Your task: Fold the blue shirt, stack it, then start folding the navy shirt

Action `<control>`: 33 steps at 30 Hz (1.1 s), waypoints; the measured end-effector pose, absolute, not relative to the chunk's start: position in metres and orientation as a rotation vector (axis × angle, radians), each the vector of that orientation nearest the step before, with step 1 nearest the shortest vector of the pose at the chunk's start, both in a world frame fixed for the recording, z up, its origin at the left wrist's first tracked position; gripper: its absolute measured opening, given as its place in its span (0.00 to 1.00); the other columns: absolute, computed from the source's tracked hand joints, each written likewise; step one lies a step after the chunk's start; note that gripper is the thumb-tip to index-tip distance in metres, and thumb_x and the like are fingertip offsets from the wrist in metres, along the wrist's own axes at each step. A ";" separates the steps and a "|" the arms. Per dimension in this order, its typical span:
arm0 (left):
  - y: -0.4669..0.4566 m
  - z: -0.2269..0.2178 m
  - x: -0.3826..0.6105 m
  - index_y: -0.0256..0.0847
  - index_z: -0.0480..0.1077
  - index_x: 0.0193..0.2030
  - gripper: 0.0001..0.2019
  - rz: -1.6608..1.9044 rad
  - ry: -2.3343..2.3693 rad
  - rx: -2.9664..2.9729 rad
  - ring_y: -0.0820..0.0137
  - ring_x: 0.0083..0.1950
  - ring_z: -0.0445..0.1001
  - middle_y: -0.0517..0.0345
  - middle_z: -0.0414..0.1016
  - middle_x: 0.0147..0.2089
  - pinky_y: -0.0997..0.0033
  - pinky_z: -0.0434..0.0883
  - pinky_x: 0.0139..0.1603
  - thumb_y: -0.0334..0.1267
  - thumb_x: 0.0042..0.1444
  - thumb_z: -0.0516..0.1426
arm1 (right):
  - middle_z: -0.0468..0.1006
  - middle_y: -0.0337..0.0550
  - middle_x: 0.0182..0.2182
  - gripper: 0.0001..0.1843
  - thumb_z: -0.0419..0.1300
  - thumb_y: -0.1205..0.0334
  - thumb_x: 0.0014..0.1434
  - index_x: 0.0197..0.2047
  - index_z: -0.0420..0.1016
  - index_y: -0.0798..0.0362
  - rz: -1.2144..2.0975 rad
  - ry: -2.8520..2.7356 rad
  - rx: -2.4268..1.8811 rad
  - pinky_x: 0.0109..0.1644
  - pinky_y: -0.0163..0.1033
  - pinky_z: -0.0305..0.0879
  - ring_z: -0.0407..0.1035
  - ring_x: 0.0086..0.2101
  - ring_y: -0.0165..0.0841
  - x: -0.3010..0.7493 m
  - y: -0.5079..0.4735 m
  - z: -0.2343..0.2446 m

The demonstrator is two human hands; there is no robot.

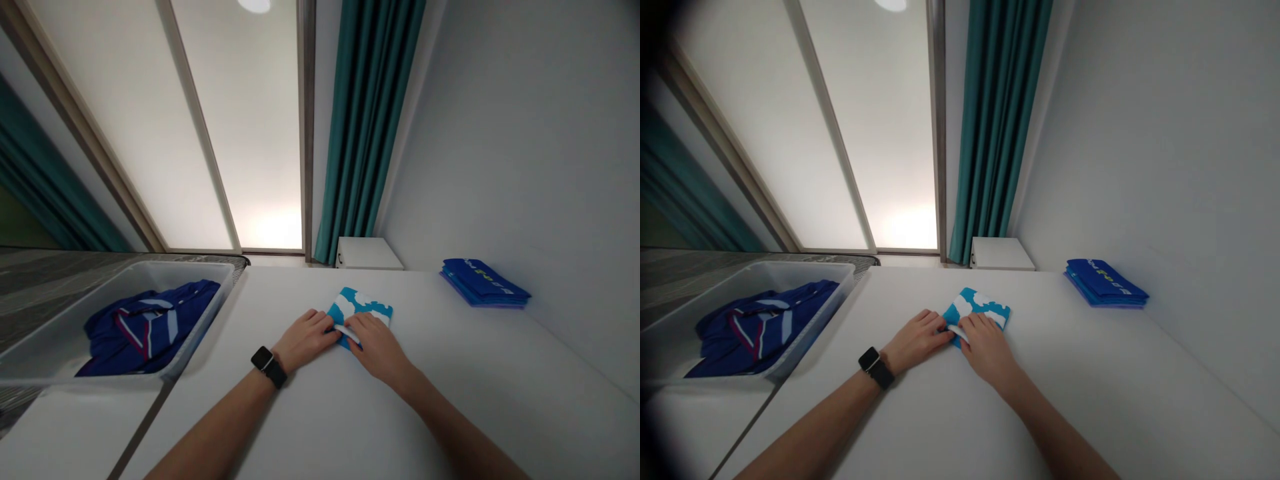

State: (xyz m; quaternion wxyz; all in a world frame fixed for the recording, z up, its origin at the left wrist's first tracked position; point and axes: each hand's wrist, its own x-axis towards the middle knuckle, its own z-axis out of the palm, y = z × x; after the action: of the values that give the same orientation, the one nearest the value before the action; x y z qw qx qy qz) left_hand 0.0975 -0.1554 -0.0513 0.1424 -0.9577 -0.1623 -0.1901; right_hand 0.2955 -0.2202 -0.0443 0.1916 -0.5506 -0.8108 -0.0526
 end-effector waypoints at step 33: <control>-0.146 -0.053 0.100 0.40 0.67 0.39 0.04 -0.530 -0.550 -2.775 0.63 0.51 0.69 0.50 0.72 0.50 0.61 0.67 0.49 0.32 0.65 0.53 | 0.75 0.50 0.48 0.15 0.59 0.70 0.55 0.46 0.67 0.51 -0.055 -2.294 -1.356 0.58 0.53 0.63 0.69 0.50 0.42 0.310 -0.236 -0.054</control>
State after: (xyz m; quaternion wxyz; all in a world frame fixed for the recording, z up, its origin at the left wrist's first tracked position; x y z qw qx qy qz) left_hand 0.1003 -0.1458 -0.0530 0.1312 -0.9558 -0.1896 -0.1825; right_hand 0.3101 -0.2364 -0.0541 0.2360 -0.4944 -0.8364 -0.0200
